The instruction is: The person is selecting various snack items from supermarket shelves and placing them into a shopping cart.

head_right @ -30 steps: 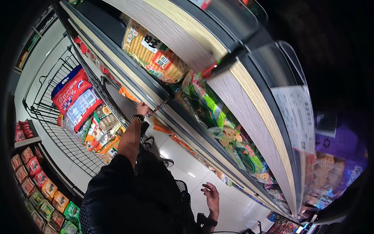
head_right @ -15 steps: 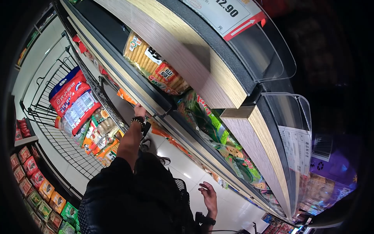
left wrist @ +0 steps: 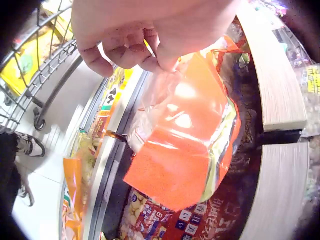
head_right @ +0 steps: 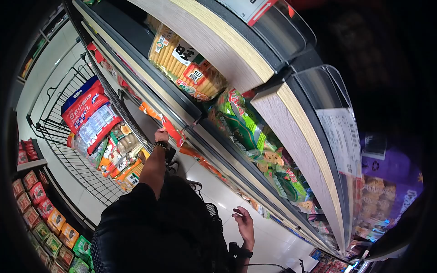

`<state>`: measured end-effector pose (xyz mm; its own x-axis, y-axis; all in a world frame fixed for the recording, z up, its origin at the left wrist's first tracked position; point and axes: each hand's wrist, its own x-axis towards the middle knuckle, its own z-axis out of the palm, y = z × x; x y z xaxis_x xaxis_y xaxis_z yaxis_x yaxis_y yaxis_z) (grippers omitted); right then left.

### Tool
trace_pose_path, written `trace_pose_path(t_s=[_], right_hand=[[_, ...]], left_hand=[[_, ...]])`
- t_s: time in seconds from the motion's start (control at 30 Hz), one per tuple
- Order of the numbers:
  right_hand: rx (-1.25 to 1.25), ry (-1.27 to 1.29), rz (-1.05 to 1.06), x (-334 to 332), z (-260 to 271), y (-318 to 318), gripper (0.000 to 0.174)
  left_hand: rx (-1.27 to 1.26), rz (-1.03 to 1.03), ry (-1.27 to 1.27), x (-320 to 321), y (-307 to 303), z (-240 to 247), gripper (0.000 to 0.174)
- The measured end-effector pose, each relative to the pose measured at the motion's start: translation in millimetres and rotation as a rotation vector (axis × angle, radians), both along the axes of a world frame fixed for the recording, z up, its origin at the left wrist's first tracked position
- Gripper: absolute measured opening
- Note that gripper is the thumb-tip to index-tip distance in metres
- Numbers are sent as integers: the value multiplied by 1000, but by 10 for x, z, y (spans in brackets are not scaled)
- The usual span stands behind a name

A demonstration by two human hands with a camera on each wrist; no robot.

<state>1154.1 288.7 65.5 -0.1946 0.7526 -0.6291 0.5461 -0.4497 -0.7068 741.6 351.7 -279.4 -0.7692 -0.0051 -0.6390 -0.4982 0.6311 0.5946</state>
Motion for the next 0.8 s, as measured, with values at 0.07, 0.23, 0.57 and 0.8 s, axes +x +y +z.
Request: trace_pose_path(t_s=[0.07, 0.23, 0.57, 0.8], right_hand=[[7, 10, 4, 18, -32, -49, 35], [-2, 4, 2, 10, -58, -144, 35], [-6, -1, 183, -150, -215, 15, 35], [21, 93, 229, -242, -307, 102, 38]], left_hand=[[-139, -113, 168, 80, -120, -335, 6], [-523, -1056, 223, 244, -245, -2257, 21], [9, -528, 371, 563, -416, -1337, 11], [605, 33, -90, 585, -499, 411, 12]])
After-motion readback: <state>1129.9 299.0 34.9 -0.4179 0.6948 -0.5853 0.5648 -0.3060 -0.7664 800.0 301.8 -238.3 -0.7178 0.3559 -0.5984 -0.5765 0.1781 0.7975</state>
